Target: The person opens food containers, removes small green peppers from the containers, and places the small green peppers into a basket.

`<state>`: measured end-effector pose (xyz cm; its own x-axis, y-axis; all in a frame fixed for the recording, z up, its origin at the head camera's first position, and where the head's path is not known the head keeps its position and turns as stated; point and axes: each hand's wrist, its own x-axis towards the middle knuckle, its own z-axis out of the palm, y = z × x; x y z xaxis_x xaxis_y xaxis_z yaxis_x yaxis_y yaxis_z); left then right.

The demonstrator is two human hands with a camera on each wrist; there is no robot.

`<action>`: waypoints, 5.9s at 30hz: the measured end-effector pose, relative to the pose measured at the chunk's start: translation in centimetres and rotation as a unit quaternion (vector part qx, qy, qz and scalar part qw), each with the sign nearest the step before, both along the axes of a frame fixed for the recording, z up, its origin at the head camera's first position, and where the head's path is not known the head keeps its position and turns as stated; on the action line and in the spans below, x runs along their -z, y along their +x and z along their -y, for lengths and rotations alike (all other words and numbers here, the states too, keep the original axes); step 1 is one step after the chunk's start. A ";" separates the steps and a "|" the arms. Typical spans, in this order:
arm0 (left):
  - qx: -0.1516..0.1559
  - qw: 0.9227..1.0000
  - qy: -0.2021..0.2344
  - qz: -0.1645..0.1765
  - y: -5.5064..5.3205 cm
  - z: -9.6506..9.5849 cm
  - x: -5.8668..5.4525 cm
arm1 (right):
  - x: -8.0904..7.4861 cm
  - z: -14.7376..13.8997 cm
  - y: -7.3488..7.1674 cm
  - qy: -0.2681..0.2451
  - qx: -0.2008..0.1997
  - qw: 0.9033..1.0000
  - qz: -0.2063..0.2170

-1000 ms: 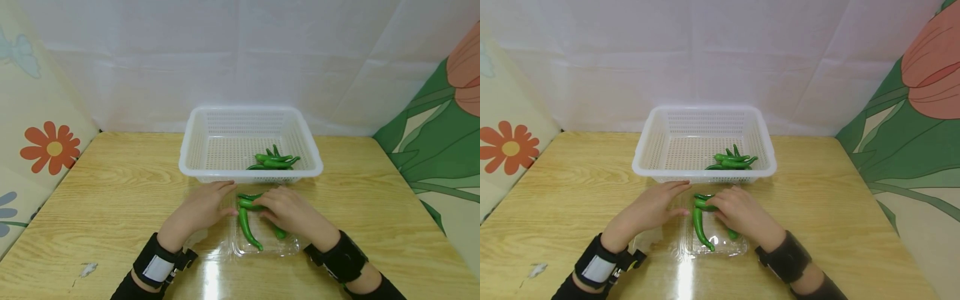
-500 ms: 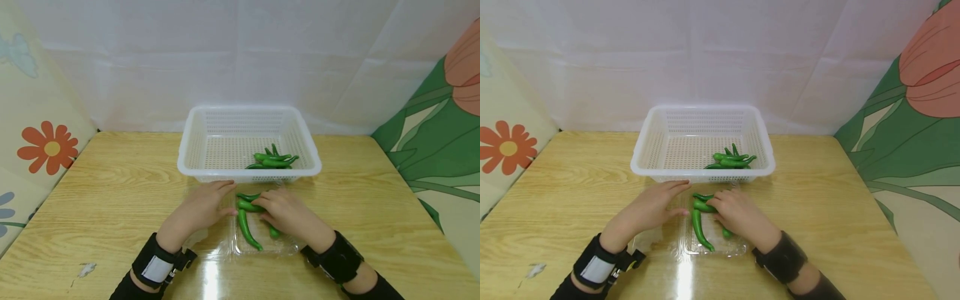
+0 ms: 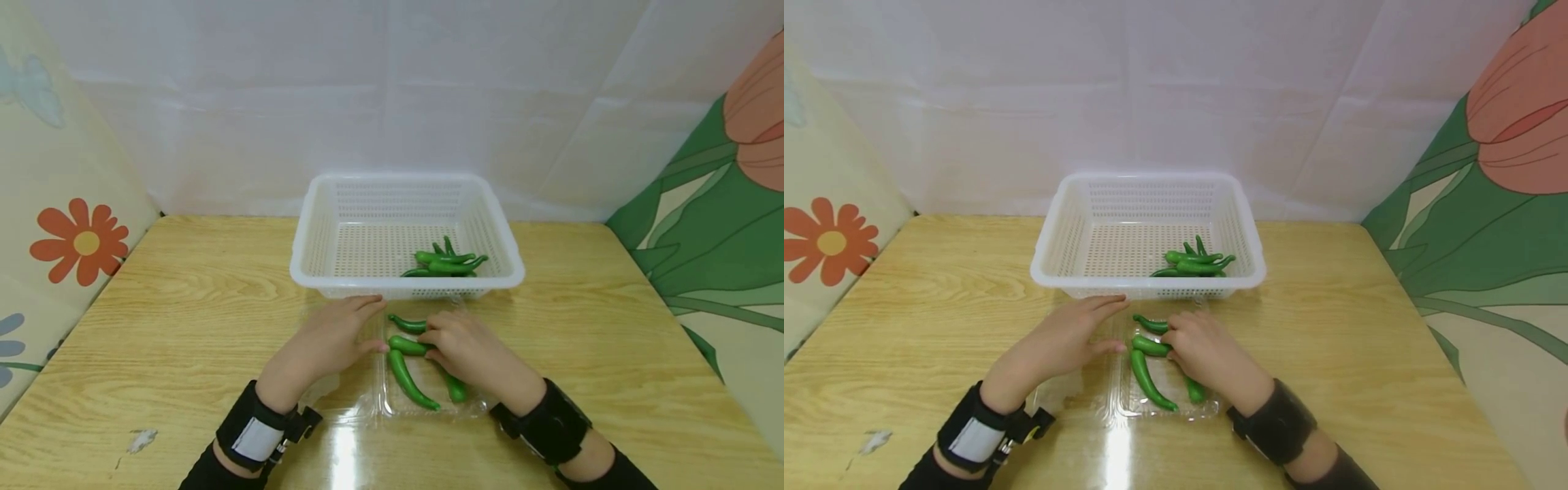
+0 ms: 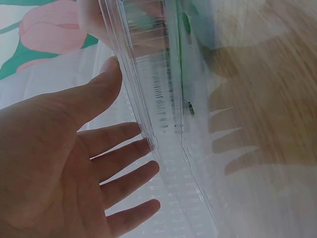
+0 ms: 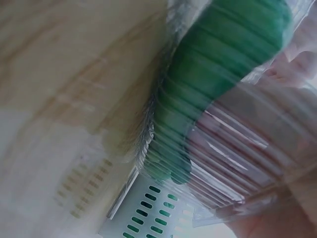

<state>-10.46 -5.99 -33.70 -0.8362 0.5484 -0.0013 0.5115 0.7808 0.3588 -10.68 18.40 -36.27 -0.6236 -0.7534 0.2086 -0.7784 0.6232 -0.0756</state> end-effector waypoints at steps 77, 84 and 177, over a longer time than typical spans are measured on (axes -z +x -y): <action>-0.010 1.000 -0.008 0.004 0.1 0.0 -0.2 | -1.7 0.4 0.0 -0.168 -0.028 0.972 -0.163; -0.012 1.000 -0.006 0.008 0.2 -0.1 -0.2 | -1.9 0.4 0.2 -0.208 -0.029 0.958 -0.193; -0.010 1.000 -0.004 0.014 0.2 0.0 -0.2 | -2.0 -2.6 -2.5 -0.263 0.145 0.936 -0.186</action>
